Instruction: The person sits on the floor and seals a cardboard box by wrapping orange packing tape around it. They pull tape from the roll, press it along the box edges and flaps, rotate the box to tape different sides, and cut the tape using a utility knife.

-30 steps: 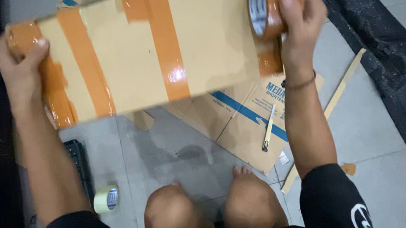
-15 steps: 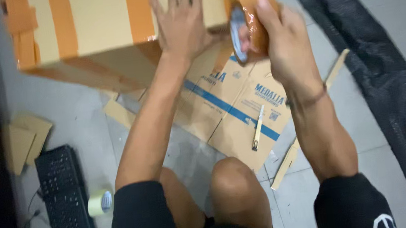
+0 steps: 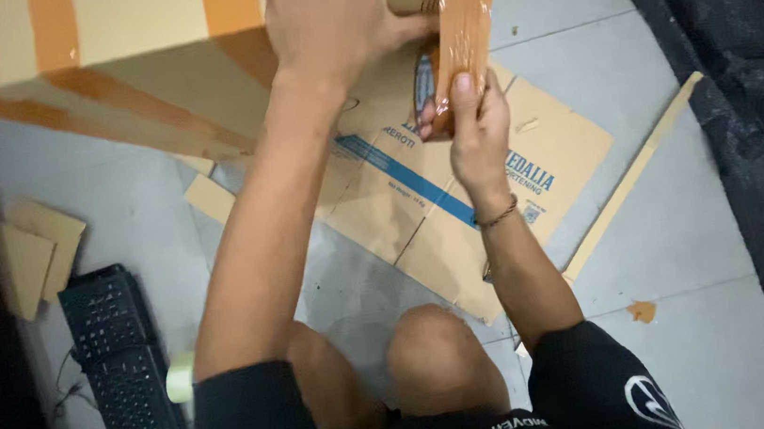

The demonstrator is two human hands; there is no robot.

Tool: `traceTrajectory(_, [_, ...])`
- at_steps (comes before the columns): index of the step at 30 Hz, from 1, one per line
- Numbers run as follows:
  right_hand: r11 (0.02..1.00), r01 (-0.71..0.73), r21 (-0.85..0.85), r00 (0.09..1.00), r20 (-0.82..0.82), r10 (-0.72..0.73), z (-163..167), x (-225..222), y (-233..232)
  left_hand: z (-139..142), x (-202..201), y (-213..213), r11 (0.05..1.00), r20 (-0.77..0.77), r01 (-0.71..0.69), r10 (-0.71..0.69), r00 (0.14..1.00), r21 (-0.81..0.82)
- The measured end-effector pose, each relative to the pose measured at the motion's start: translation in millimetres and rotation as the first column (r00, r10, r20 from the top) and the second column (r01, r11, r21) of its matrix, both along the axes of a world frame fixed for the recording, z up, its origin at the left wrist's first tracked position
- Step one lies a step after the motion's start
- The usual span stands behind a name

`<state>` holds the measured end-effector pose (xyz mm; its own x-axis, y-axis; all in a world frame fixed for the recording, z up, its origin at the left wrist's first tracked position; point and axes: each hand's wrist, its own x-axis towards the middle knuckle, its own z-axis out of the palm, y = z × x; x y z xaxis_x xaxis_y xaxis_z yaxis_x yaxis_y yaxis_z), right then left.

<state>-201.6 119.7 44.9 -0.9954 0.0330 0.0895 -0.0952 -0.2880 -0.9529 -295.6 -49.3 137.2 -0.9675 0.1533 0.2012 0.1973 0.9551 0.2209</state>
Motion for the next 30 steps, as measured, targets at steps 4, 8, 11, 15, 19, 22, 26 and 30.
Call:
traceTrajectory(4, [1.000, -0.003, -0.013, 0.999, -0.045, 0.003, -36, -29, 7, 3, 33, 17, 0.817, -0.566, 0.435, -0.167, 0.808, 0.380])
traceTrajectory(8, [0.991, -0.007, 0.135, 0.998, -0.064, 0.016, -41, -45, 26, -46, 64, 81, 0.622, -0.422, 0.232, 0.175, 0.890, 0.748])
traceTrajectory(11, [0.848, -0.021, 0.530, 0.988, -0.119, 0.099, -22, -54, 55, -95, 44, 94, 0.405, -0.243, 0.152, 0.183, 0.953, 0.901])
traceTrajectory(15, [0.707, 0.214, 0.674, 0.920, -0.382, 0.086, 22, -94, 75, -134, 23, 89, 0.250, 0.060, -0.061, 0.012, 0.998, 0.966])
traceTrajectory(19, [0.717, 0.210, 0.664, 0.675, -0.629, 0.385, 50, -150, 63, -136, 17, 89, 0.055, -0.016, 0.019, -0.059, 0.998, 0.998])
traceTrajectory(22, [0.724, 0.188, 0.664, 0.699, -0.608, 0.376, 52, -158, 56, -123, 10, 91, 0.036, 0.099, -0.097, -0.081, 0.992, 0.995])
traceTrajectory(26, [0.703, 0.274, 0.657, 0.556, -0.704, 0.441, 55, -154, 59, -94, 3, 82, -0.202, 0.300, -0.378, -0.330, 0.895, 0.904])
traceTrajectory(30, [0.756, 0.375, 0.536, 0.534, -0.792, 0.296, 46, -163, 73, -69, 7, 77, -0.194, 0.418, -0.498, -0.341, 0.842, 0.845])
